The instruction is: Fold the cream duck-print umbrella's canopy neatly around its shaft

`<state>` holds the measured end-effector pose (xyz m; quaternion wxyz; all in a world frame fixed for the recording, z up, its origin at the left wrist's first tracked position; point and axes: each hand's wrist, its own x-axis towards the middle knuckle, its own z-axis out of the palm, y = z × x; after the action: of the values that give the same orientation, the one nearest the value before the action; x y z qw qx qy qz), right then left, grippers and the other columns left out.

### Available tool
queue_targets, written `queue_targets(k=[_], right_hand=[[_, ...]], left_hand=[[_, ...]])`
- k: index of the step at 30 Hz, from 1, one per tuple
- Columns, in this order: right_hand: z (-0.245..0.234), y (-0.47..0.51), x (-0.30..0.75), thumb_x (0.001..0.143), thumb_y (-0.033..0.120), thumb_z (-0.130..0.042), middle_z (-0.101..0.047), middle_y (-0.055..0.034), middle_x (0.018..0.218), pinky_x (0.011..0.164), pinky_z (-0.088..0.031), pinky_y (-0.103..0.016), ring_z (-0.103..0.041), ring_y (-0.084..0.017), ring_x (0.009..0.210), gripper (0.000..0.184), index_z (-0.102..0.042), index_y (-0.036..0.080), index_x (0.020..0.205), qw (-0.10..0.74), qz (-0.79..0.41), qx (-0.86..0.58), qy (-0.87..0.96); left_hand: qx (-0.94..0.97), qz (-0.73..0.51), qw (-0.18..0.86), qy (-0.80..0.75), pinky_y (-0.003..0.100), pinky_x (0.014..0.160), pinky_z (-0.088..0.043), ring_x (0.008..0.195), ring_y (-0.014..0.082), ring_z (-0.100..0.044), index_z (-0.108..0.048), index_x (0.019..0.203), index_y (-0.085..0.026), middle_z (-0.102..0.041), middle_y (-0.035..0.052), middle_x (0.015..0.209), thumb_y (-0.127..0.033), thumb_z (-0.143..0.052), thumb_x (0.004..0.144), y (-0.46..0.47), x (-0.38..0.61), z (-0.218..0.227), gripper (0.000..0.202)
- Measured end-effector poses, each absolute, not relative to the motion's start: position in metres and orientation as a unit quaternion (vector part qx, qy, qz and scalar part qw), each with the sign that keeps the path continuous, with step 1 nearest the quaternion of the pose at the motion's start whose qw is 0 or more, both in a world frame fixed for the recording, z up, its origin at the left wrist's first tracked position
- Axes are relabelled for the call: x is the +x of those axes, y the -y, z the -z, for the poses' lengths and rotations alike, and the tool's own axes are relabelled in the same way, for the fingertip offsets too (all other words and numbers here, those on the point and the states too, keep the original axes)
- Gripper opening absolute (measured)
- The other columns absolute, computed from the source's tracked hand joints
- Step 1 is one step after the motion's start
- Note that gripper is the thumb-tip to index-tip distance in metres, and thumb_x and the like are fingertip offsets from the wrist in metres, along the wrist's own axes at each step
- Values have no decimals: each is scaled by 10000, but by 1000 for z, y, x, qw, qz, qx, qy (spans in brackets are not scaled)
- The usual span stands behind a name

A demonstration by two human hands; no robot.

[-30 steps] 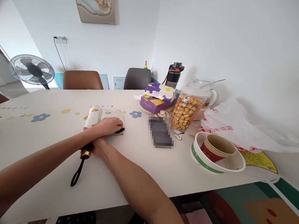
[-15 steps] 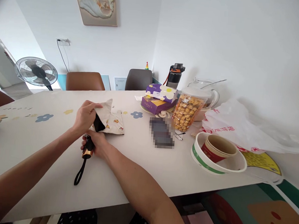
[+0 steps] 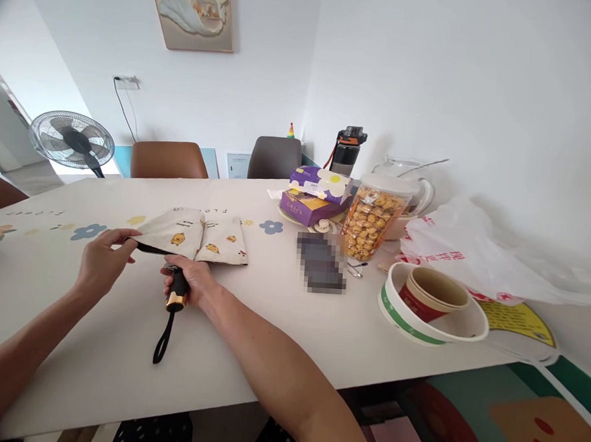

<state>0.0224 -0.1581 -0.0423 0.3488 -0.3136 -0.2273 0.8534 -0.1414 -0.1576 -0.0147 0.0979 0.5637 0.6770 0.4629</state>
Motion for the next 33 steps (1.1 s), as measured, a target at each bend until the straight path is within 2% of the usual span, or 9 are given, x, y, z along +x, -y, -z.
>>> queue_targets(k=[6, 9, 12, 16, 19, 22, 27, 30, 33], right_hand=[[36, 160, 25, 758, 259, -629, -511, 32, 629, 329, -387, -182, -426, -45, 387, 180, -481, 156, 750, 357, -851, -315, 222], [36, 157, 28, 735, 383, -651, -501, 37, 619, 320, -372, -181, -421, -47, 378, 288, -459, 170, 758, 363, -849, -313, 222], [37, 150, 31, 746, 530, -584, -492, 40, 609, 312, -361, -183, -409, -48, 364, 378, -435, 184, 772, 378, -842, -316, 219], [37, 143, 35, 774, 580, -508, -475, 47, 592, 316, -371, -197, -401, -52, 351, 400, -411, 192, 779, 409, -817, -339, 223], [36, 143, 36, 746, 546, -567, -477, 49, 590, 321, -385, -208, -418, -61, 363, 386, -417, 191, 775, 427, -797, -351, 242], [34, 147, 36, 734, 447, -614, -475, 46, 564, 318, -386, -211, -420, -63, 366, 327, -436, 173, 719, 433, -780, -362, 270], [27, 154, 34, 736, 394, -590, -421, 55, 432, 304, -362, -210, -403, -79, 327, 285, -439, 170, 645, 401, -760, -399, 319], [26, 155, 33, 728, 385, -588, -434, 50, 427, 299, -361, -214, -407, -84, 320, 272, -432, 178, 647, 413, -745, -410, 325], [26, 155, 31, 713, 363, -597, -458, 43, 431, 301, -384, -235, -417, -98, 321, 243, -432, 187, 683, 423, -718, -446, 328]], left_hand=[[542, -475, 86, -688, 287, 566, -462, 534, 108, -562, -652, 876, -277, -573, -5, 966, -248, -468, 739, 156, -152, 22, 231], [571, -476, 49, -667, 307, 662, -479, 724, 161, -588, -657, 862, -281, -567, 0, 989, -228, -458, 741, 157, -154, 22, 239], [635, -481, 7, -604, 312, 803, -456, 974, 205, -538, -651, 784, -258, -579, 9, 1005, -190, -444, 740, 155, -156, 26, 222], [704, -423, -31, -569, 313, 860, -413, 990, 206, -512, -617, 746, -247, -607, 17, 963, -173, -407, 752, 148, -160, 34, 223], [708, -395, 1, -586, 305, 849, -410, 996, 205, -508, -604, 760, -247, -612, 20, 966, -177, -397, 740, 143, -162, 39, 220], [703, -374, 77, -600, 313, 858, -405, 993, 203, -510, -609, 765, -242, -611, 22, 993, -194, -397, 714, 140, -162, 43, 224], [679, -349, 220, -608, 312, 811, -435, 1005, 211, -534, -654, 762, -243, -591, 12, 1129, -240, -440, 669, 142, -167, 40, 234], [638, -410, 265, -596, 302, 770, -452, 1053, 235, -532, -665, 783, -238, -558, 8, 1226, -230, -479, 643, 149, -167, 27, 233], [614, -499, 241, -563, 315, 845, -428, 1091, 242, -520, -652, 831, -215, -600, 33, 1167, -236, -480, 688, 154, -149, 11, 225]])
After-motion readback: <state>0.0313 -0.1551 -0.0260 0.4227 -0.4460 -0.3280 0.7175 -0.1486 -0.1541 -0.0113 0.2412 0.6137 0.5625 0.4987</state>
